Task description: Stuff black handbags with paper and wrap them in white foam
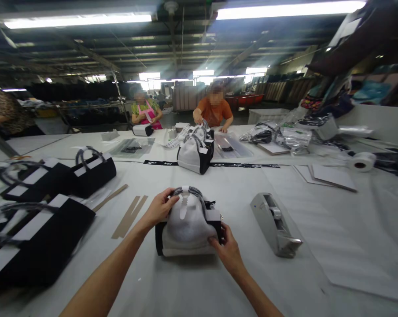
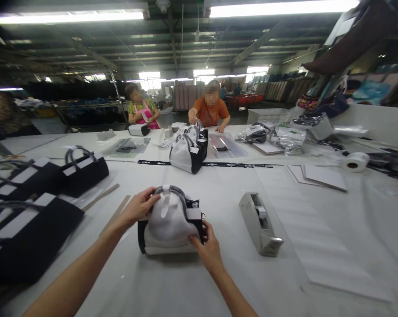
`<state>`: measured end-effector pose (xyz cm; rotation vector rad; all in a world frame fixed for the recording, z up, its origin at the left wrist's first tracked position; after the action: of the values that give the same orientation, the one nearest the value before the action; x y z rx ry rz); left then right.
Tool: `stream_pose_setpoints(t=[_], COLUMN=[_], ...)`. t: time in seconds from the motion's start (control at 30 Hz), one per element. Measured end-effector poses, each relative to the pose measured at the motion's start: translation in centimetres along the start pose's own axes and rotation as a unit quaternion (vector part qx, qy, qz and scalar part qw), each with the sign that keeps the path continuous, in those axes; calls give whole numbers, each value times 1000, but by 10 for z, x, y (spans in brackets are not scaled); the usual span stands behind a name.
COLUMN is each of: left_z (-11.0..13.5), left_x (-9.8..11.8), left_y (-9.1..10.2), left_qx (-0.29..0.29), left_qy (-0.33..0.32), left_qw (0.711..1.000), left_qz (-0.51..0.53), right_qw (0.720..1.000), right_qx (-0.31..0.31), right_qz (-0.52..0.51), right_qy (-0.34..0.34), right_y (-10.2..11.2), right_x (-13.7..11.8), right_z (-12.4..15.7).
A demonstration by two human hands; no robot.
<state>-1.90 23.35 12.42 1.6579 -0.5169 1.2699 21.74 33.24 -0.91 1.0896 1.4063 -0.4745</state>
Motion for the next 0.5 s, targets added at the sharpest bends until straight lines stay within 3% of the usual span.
stream_pose_setpoints(t=[0.13,0.27,0.37,0.43,0.5], left_z=[-8,-8,13,34,49], left_x=[5,4,-14,-32,-45], left_y=[0,4,20,36,45], left_qx=[20,50,122,205,215], left_qy=[-18,-37,-34,-22,-19], left_qw=[1000,998,992,976,971], left_qz=[3,-4,-22,-66,-100], right_qw=[997,995,993,990,988], right_qx=[-67,-47,-38,-51,-64], right_qz=[11,79,92,94,100], right_qy=[33,42,69,87,95], right_y=[1,1,2,4,6], right_x=[26,48,59,65,71], right_z=[12,24,25,23,21])
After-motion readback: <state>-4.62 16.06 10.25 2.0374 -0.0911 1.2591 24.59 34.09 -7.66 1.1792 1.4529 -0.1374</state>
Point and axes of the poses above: each hand's wrist, its own z-axis away from the middle knuckle, its own y-axis out of the back of the hand, x = y × z, the point moved 3 cm from there along -z, towards the middle knuckle, and after that the axes turned 6 degrees about y, right-handed, at the moved point
